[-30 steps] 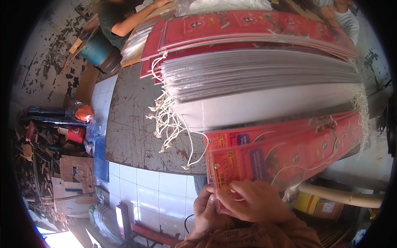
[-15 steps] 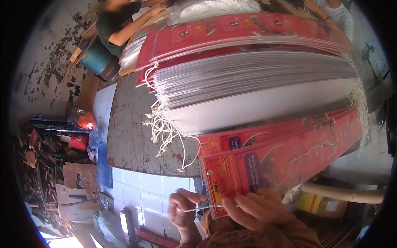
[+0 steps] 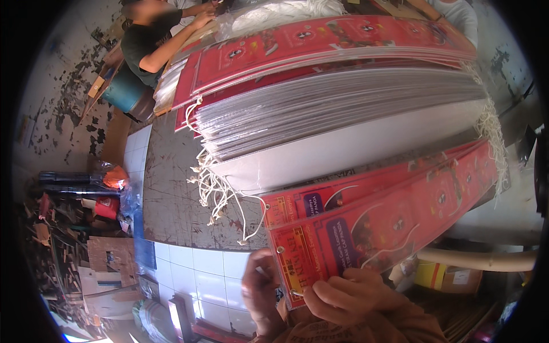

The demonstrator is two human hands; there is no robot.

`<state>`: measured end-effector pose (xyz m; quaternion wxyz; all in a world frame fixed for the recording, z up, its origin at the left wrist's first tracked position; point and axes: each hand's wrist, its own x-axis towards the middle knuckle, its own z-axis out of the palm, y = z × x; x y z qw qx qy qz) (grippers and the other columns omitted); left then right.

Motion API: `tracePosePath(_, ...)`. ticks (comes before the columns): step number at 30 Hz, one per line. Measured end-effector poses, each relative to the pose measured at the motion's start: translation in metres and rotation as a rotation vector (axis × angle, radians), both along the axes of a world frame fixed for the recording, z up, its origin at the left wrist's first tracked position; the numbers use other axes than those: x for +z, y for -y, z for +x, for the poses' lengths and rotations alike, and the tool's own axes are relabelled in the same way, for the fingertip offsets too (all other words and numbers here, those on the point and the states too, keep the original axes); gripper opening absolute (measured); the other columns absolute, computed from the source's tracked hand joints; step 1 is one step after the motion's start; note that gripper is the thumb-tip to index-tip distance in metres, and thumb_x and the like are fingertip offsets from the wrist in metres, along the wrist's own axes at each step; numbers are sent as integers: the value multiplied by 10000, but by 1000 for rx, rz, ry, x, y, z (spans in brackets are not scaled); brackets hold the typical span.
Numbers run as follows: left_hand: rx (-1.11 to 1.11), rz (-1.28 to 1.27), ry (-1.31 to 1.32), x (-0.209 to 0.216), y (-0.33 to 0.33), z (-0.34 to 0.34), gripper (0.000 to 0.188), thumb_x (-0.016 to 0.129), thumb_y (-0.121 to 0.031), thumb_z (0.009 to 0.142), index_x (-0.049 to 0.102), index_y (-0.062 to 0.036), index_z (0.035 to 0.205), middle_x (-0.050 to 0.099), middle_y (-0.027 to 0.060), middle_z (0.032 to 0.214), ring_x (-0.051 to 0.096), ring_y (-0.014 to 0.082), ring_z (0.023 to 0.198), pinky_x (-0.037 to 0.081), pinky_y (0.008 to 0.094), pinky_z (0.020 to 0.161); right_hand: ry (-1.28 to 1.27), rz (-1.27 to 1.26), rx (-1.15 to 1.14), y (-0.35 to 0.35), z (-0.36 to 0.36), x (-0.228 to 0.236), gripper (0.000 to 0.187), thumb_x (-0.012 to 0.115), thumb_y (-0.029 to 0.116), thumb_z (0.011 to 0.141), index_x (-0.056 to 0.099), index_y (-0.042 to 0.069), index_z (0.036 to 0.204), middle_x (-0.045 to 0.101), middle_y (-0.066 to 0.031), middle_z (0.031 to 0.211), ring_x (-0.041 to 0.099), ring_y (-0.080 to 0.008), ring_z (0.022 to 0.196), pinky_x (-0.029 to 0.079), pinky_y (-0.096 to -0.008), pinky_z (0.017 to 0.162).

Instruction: The person ties white strings through pre-punched holes on the top edge of red rectangular cards. They repeatedly pull the string through, knot it, and move to the next card in a stack.

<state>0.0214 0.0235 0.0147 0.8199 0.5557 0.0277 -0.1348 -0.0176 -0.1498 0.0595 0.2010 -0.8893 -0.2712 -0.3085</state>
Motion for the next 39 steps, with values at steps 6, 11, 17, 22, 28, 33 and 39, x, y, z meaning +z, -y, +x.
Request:
tracePosePath(6, 7, -40, 39, 14, 24, 1, 547, 569, -363, 807, 427, 53, 1133, 506, 41, 861, 467, 91, 778, 372, 217, 697, -253, 59, 15, -4, 2, -5, 163, 601, 233, 748, 568, 95, 829, 465, 13, 776, 500, -63, 581, 347, -193, 457)
tracePosePath(11, -10, 28, 34, 13, 21, 1, 316, 503, -138, 861, 436, 43, 1111, 509, 31, 839, 424, 69, 786, 340, 211, 715, -613, 247, 120, 7, -3, -1, 206, 656, 225, 722, 557, 77, 826, 478, -3, 788, 538, -119, 617, 424, -239, 505)
tracePosePath(17, 18, -13, 70, 10, 20, 0, 312, 503, -145, 873, 433, 46, 1109, 548, 65, 903, 458, 73, 813, 353, 208, 742, -629, 613, 529, 63, -9, 0, 178, 631, 189, 779, 557, 28, 762, 509, -59, 809, 536, -173, 625, 434, -293, 534)
tracePosePath(22, 24, -52, 69, 7, 22, 2, 324, 506, -151, 877, 421, 48, 1120, 568, 85, 945, 491, 92, 874, 365, 223, 791, -382, 1336, 426, 83, -33, -23, 388, 448, 303, 907, 473, 46, 616, 494, -130, 789, 517, -225, 671, 444, -389, 618)
tracePosePath(28, 3, -57, 77, 3, 20, 2, 328, 513, -163, 879, 424, 45, 1115, 568, 74, 942, 484, 83, 864, 361, 223, 787, -368, 2027, 360, 114, -39, -7, 348, 313, 336, 951, 356, 99, 699, 450, -90, 861, 450, -204, 821, 408, -535, 843)
tracePosePath(33, -3, -39, 36, 0, 16, -1, 335, 522, -178, 875, 431, 43, 1110, 561, 65, 922, 476, 79, 847, 358, 223, 780, -306, 2115, 734, 132, -34, -7, 292, 253, 304, 969, 315, 99, 770, 389, -38, 785, 380, -145, 727, 328, -562, 924)
tracePosePath(39, 16, -88, 22, 7, 24, 3, 343, 531, -192, 869, 434, 41, 1100, 547, 48, 893, 472, 79, 824, 365, 224, 747, -243, 2245, 740, 113, -18, 9, 249, 344, 270, 947, 325, 86, 781, 344, -24, 683, 347, -118, 646, 429, -312, 623)
